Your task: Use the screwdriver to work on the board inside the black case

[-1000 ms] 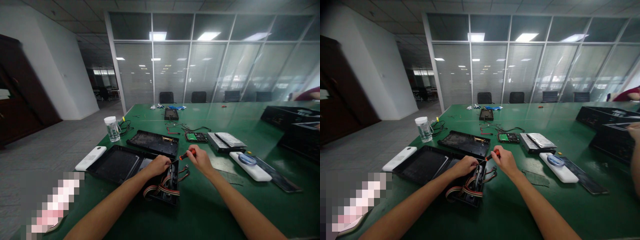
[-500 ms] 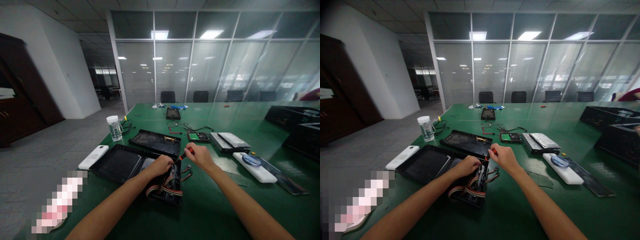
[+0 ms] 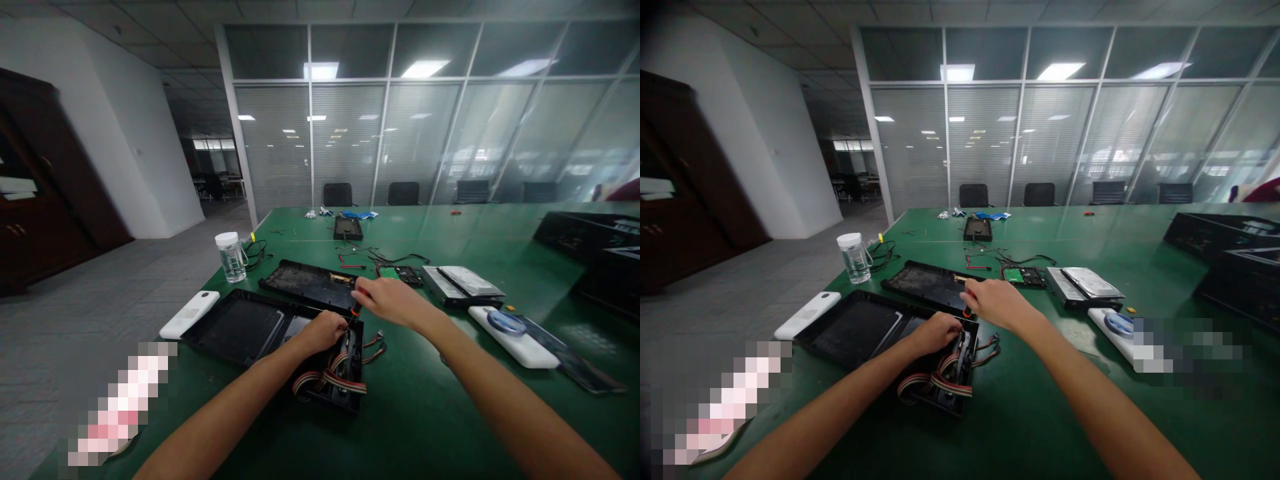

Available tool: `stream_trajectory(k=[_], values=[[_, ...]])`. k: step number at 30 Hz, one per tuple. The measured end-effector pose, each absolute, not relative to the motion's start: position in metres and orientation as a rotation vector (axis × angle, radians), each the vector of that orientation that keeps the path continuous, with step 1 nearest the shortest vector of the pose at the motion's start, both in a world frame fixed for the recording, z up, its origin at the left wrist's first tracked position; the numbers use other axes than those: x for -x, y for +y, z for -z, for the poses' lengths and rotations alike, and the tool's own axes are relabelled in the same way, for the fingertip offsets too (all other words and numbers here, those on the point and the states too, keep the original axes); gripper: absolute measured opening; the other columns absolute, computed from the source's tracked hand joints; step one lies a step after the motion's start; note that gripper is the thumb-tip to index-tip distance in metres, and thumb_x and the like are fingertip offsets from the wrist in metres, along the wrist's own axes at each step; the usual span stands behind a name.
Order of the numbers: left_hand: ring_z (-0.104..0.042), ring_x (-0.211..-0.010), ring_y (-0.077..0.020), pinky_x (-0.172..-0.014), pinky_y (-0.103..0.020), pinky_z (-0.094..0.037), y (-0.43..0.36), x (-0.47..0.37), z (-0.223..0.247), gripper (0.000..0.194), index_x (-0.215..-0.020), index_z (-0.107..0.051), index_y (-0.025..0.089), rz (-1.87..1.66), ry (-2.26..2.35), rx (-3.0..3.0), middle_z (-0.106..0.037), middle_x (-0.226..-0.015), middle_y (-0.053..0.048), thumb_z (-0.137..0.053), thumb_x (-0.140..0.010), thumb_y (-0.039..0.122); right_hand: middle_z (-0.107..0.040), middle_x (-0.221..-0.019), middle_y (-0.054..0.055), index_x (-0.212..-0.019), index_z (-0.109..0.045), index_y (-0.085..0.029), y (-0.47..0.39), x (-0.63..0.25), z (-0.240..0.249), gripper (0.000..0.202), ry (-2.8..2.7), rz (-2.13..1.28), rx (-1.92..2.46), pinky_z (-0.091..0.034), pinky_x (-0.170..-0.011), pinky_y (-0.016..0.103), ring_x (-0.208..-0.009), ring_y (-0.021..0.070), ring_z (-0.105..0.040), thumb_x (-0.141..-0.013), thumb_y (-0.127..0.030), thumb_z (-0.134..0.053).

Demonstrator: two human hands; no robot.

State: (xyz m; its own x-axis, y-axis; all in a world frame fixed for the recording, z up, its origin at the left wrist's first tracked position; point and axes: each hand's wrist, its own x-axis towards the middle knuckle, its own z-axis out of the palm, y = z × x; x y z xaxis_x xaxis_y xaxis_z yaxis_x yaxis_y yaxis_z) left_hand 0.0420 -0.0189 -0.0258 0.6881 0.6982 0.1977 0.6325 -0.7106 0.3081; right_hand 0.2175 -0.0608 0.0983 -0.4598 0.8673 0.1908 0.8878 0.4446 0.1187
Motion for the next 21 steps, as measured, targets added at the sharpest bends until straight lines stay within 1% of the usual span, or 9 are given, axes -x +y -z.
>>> stream_trajectory(k=[2, 5, 7, 9, 11, 13, 15, 18, 21], values=[[-0.058, -0.071, -0.0143, -0.066, -0.020, -0.039, -0.019, -0.042, 0.026, 0.018, -0.079, -0.067, 0.015, -0.447, 1.069, -2.685, -0.066, -0.076, -0.004, -0.049, -0.077, 0.011, -0.065, -0.078, 0.011, -0.092, -0.057, -0.017, -0.058, -0.216, -0.097, 0.044, -2.528, 0.374, 1.657, -0.036, -0.062, 0.028, -0.073, 0.0225, -0.061, -0.090, -0.049, -0.026], [-0.059, -0.072, -0.0152, -0.066, -0.021, -0.039, -0.021, -0.041, 0.025, 0.018, -0.076, -0.066, 0.015, -0.450, 1.071, -2.699, -0.066, -0.075, -0.005, -0.049, -0.077, 0.011, -0.065, -0.078, 0.008, -0.101, -0.053, -0.018, -0.056, -0.216, -0.096, 0.035, -2.576, 0.288, 1.487, -0.036, -0.060, 0.026, -0.071, 0.0201, -0.061, -0.089, -0.045, -0.033], [-0.059, -0.073, -0.0158, -0.067, -0.021, -0.039, -0.022, -0.041, 0.023, 0.018, -0.075, -0.066, 0.014, -0.444, 1.071, -2.704, -0.066, -0.075, -0.005, -0.049, -0.077, 0.011, -0.065, -0.074, 0.006, -0.095, -0.055, -0.020, -0.055, -0.217, -0.096, 0.031, -2.600, 0.249, 1.402, -0.035, -0.058, 0.026, -0.067, 0.0187, -0.060, -0.089, -0.043, -0.035], [-0.059, -0.074, -0.0161, -0.068, -0.021, -0.039, -0.023, -0.041, 0.022, 0.018, -0.074, -0.066, 0.014, -0.433, 1.080, -2.696, -0.066, -0.075, -0.005, -0.048, -0.077, 0.011, -0.062, -0.068, 0.006, -0.084, -0.057, -0.019, -0.056, -0.218, -0.096, 0.036, -2.555, 0.275, 1.436, -0.033, -0.056, 0.026, -0.063, 0.0189, -0.059, -0.088, -0.047, -0.035], [-0.059, -0.075, -0.0163, -0.068, -0.021, -0.040, -0.024, -0.041, 0.020, 0.018, -0.074, -0.065, 0.014, -0.427, 1.086, -2.689, -0.065, -0.075, -0.005, -0.048, -0.077, 0.012, -0.061, -0.066, 0.005, -0.084, -0.056, -0.019, -0.056, -0.219, -0.097, 0.036, -2.522, 0.235, 1.435, -0.033, -0.054, 0.025, -0.061, 0.0182, -0.057, -0.087, -0.049, -0.037], [-0.059, -0.076, -0.0164, -0.069, -0.022, -0.040, -0.024, -0.040, 0.020, 0.017, -0.076, -0.065, 0.014, -0.430, 1.080, -2.693, -0.065, -0.076, -0.005, -0.048, -0.078, 0.012, -0.061, -0.068, 0.003, -0.088, -0.056, -0.020, -0.056, -0.224, -0.094, 0.030, -2.528, 0.128, 1.353, -0.032, -0.054, 0.024, -0.061, 0.0166, -0.056, -0.085, -0.046, -0.041], [-0.058, -0.078, -0.0166, -0.072, -0.022, -0.041, -0.024, -0.040, 0.021, 0.017, -0.080, -0.064, 0.014, -0.444, 1.061, -2.709, -0.065, -0.080, -0.006, -0.047, -0.078, 0.011, -0.059, -0.066, 0.001, -0.085, -0.056, -0.021, -0.055, -0.233, -0.086, 0.026, -2.474, 0.039, 1.300, -0.032, -0.054, 0.024, -0.061, 0.0152, -0.054, -0.084, -0.044, -0.044], [-0.057, -0.085, -0.0171, -0.078, -0.024, -0.041, -0.024, -0.040, 0.024, 0.019, -0.089, -0.063, 0.014, -0.464, 1.028, -2.742, -0.063, -0.088, -0.007, -0.046, -0.081, 0.011, -0.052, -0.058, -0.002, -0.077, -0.055, -0.020, -0.046, -0.259, -0.058, 0.028, -2.239, -0.244, 1.245, -0.032, -0.052, 0.024, -0.053, 0.0127, -0.049, -0.082, -0.045, -0.045], [-0.056, -0.087, -0.0171, -0.081, -0.024, -0.041, -0.023, -0.040, 0.026, 0.018, -0.091, -0.062, 0.014, -0.456, 1.025, -2.774, -0.062, -0.090, -0.007, -0.046, -0.082, 0.013, -0.038, -0.046, -0.007, -0.077, -0.050, -0.020, -0.032, -0.291, -0.017, 0.030, -1.702, -0.817, 1.118, -0.030, -0.040, 0.022, -0.037, 0.0096, -0.035, -0.084, -0.046, -0.037]])
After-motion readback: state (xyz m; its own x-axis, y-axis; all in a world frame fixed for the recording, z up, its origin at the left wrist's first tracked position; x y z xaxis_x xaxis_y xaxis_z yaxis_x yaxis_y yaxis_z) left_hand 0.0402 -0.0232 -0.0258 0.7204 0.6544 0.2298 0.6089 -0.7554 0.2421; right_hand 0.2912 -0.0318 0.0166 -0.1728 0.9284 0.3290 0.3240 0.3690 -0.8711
